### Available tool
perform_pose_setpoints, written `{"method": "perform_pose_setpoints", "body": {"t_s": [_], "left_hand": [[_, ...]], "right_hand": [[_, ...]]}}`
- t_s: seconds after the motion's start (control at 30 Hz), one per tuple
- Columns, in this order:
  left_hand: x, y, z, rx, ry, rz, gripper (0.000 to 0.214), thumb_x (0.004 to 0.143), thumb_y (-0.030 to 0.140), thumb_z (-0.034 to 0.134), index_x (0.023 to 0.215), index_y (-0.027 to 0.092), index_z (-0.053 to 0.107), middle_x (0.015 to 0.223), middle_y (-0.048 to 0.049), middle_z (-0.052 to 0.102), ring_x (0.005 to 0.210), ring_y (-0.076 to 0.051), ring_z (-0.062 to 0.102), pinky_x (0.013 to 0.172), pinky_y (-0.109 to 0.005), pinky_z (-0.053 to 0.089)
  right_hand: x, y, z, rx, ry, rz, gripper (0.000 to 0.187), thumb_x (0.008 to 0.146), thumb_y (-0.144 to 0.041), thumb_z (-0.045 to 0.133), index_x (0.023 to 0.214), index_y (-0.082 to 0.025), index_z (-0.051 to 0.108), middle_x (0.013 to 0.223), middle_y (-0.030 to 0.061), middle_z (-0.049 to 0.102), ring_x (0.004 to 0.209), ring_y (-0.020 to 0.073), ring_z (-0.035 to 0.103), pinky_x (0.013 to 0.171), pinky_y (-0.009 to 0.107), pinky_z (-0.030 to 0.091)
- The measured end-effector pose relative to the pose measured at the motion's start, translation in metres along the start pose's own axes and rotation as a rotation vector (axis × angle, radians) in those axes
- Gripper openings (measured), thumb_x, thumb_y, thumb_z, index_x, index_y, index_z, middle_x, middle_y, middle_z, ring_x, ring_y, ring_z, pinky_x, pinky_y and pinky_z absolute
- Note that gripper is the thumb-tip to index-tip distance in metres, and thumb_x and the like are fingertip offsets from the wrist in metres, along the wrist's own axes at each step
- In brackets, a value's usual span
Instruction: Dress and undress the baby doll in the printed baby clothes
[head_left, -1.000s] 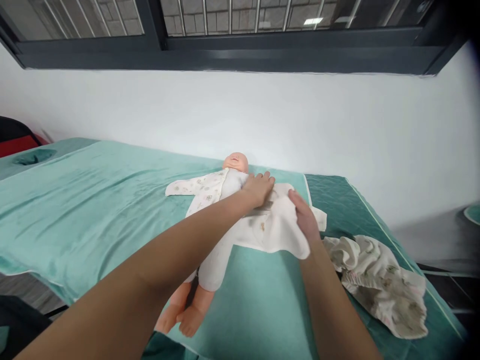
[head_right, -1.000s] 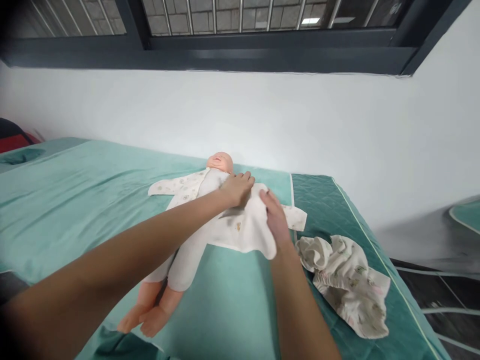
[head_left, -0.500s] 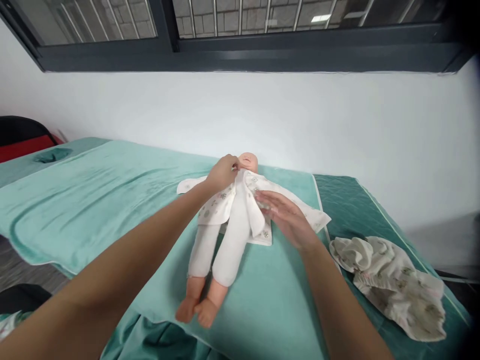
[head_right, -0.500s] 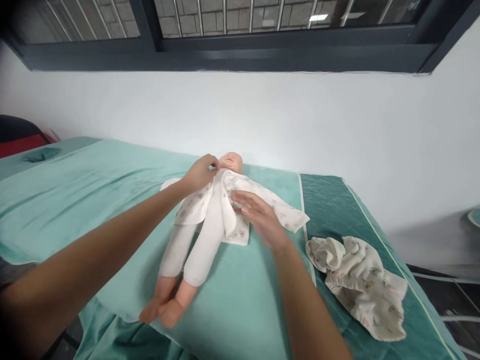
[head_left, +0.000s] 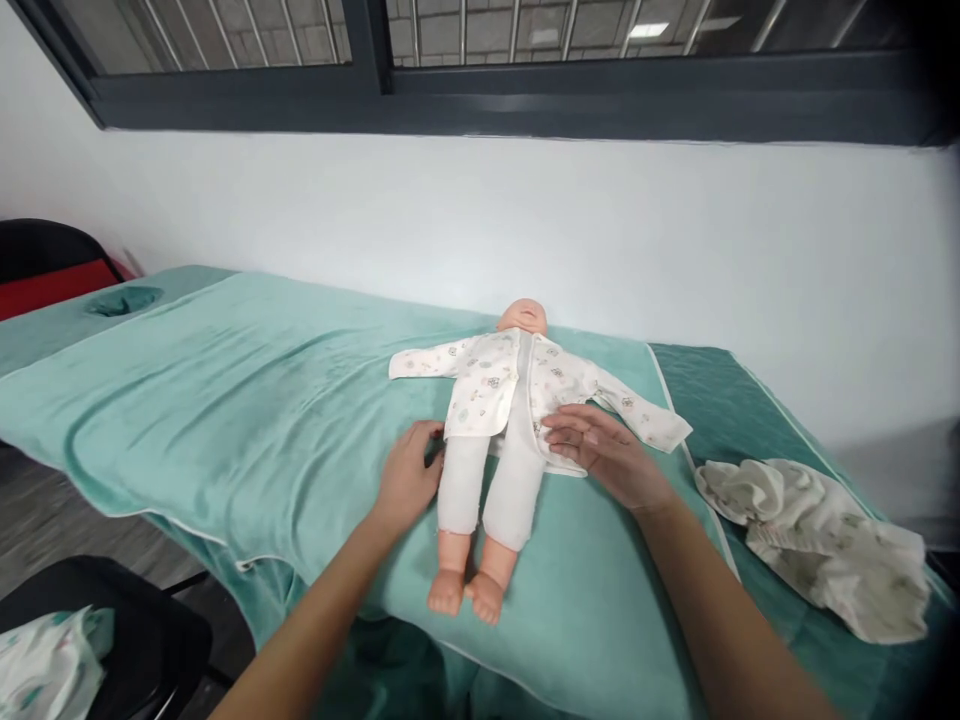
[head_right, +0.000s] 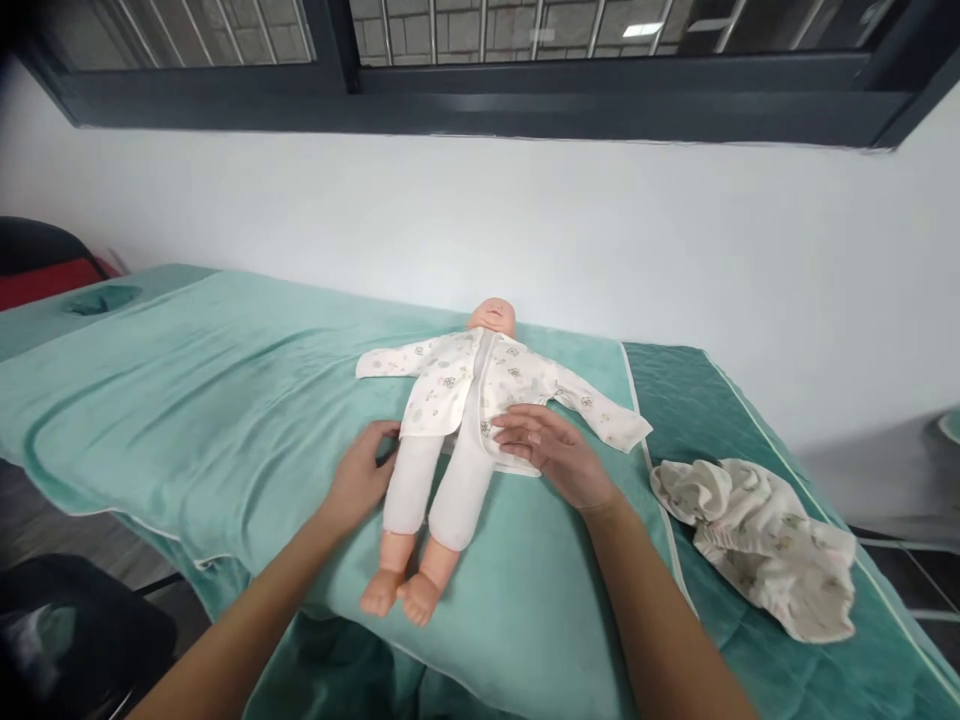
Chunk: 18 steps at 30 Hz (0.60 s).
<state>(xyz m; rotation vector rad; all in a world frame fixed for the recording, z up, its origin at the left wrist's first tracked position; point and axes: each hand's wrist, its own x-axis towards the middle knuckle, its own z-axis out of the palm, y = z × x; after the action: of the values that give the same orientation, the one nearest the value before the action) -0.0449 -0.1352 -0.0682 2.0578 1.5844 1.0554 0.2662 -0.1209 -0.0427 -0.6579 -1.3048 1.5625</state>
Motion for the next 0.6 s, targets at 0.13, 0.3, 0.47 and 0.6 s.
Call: {"method": "perform_pose_setpoints", "body": {"t_s": [0.13,0.3,0.47,0.6], "left_hand": [[0.001,0.001,-0.002,0.030,-0.022,0.004,0.034,0.089,0.028,0.055,0.123,0.023,0.054,0.120,-0.0066,0.064,0.110,-0.025,0.058,0.095,-0.041,0.044],[0.012,0.004,0.003,0.173,-0.037,0.032,0.027,0.091,0.030,0.054,0.117,0.021,0.057,0.114,-0.0075,0.067,0.106,-0.028,0.059,0.091,-0.042,0.042],[0.026,0.019,0.016,0.387,-0.071,0.155,0.012,0.090,0.017,0.046,0.094,0.019,0.057,0.099,-0.0093,0.067,0.096,-0.028,0.058,0.080,-0.041,0.040],[0.023,0.021,0.016,0.384,-0.025,0.190,0.012,0.090,0.018,0.046,0.080,0.022,0.051,0.086,-0.0073,0.063,0.087,-0.026,0.057,0.074,-0.038,0.039]], "right_hand": [[-0.024,0.018,0.006,-0.297,0.299,-0.074,0.030,0.087,-0.036,0.068,0.115,-0.025,0.064,0.118,0.0083,0.068,0.109,0.0232,0.063,0.098,0.042,0.050],[-0.048,0.041,0.033,-0.917,0.576,-0.167,0.043,0.085,-0.033,0.067,0.126,-0.026,0.056,0.130,0.0088,0.059,0.122,0.0262,0.054,0.103,0.046,0.046],[-0.040,0.047,0.051,-1.317,0.720,-0.125,0.042,0.086,-0.027,0.061,0.127,-0.024,0.055,0.119,0.0097,0.060,0.110,0.0271,0.057,0.092,0.044,0.049],[-0.040,0.045,0.051,-1.298,0.755,-0.163,0.017,0.091,-0.022,0.050,0.105,-0.021,0.060,0.092,0.0040,0.058,0.084,0.0203,0.057,0.076,0.035,0.048]]}}
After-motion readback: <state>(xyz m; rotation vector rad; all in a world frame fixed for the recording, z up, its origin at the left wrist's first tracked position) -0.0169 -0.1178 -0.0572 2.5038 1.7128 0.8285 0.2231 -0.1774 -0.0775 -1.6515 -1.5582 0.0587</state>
